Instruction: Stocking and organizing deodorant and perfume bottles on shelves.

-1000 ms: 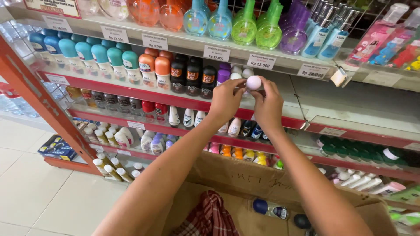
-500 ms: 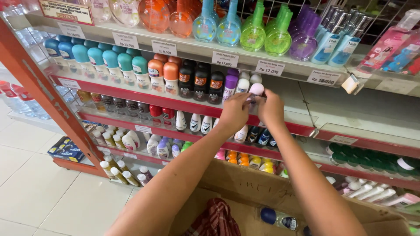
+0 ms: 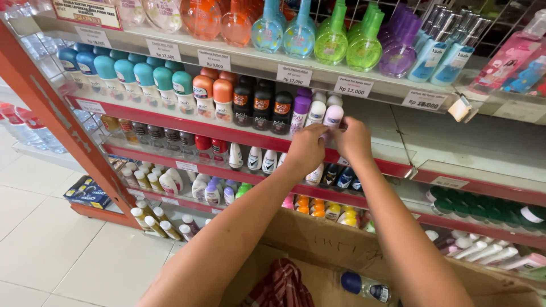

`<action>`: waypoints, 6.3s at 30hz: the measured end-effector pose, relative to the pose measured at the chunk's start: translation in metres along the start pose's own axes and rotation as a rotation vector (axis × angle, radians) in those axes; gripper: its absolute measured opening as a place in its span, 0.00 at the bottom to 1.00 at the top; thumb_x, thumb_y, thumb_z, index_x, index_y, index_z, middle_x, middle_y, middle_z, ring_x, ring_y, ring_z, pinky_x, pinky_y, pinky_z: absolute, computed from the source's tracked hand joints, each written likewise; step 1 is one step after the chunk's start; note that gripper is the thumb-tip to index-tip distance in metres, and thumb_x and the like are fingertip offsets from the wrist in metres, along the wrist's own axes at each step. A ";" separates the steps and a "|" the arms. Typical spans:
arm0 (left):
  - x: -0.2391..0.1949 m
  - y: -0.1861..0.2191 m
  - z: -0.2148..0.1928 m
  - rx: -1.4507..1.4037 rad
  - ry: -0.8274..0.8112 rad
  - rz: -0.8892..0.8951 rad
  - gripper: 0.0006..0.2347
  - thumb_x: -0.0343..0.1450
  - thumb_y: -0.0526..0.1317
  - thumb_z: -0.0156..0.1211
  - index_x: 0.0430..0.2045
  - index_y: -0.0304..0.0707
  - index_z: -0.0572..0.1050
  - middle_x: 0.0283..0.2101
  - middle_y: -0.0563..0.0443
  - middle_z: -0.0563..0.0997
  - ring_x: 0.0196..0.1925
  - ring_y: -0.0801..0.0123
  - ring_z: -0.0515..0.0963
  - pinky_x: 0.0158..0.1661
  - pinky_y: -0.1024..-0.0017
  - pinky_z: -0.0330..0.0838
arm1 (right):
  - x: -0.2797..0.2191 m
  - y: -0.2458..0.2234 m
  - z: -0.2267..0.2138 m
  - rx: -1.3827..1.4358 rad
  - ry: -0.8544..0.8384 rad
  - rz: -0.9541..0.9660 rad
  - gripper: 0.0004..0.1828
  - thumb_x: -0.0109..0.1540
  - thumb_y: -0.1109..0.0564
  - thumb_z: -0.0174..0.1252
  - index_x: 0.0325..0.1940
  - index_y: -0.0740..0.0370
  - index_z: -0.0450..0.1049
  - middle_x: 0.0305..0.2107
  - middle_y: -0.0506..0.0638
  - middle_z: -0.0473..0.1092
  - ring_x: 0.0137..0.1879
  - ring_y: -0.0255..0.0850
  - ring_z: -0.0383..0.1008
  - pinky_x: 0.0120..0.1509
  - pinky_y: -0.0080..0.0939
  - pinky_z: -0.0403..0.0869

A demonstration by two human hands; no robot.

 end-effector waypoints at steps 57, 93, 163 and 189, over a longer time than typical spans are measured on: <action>-0.026 0.032 -0.017 0.015 -0.099 0.041 0.12 0.68 0.29 0.53 0.44 0.33 0.80 0.47 0.38 0.82 0.50 0.49 0.81 0.52 0.60 0.76 | -0.111 -0.064 -0.146 -0.087 -0.073 -0.256 0.11 0.63 0.63 0.61 0.50 0.63 0.77 0.44 0.58 0.75 0.43 0.46 0.79 0.45 0.45 0.75; -0.318 0.024 0.173 -0.126 -1.300 -0.165 0.20 0.65 0.47 0.67 0.46 0.35 0.75 0.44 0.38 0.83 0.48 0.48 0.83 0.49 0.57 0.75 | -0.358 0.133 -0.023 -0.371 -1.326 -0.048 0.35 0.51 0.52 0.74 0.61 0.57 0.72 0.52 0.59 0.72 0.60 0.54 0.72 0.65 0.48 0.69; -0.140 0.110 0.089 -1.288 -0.770 -0.697 0.21 0.78 0.49 0.55 0.60 0.32 0.72 0.56 0.51 0.79 0.58 0.71 0.76 0.60 0.63 0.72 | -0.319 0.169 -0.120 -0.916 -1.408 0.578 0.24 0.59 0.42 0.64 0.52 0.60 0.81 0.51 0.57 0.78 0.56 0.51 0.79 0.64 0.47 0.75; -0.154 0.160 0.066 -1.616 -0.824 -0.858 0.21 0.80 0.47 0.52 0.64 0.32 0.67 0.57 0.47 0.77 0.58 0.66 0.76 0.57 0.61 0.74 | -0.345 -0.054 -0.003 0.185 -1.306 -0.118 0.20 0.55 0.57 0.66 0.51 0.58 0.75 0.38 0.53 0.74 0.44 0.44 0.74 0.47 0.48 0.74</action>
Point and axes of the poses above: each hand's wrist, its own x-axis towards the middle knuckle, its own z-axis out of the palm, y = z × x, the point moved 9 cm from there along x, towards the middle knuckle
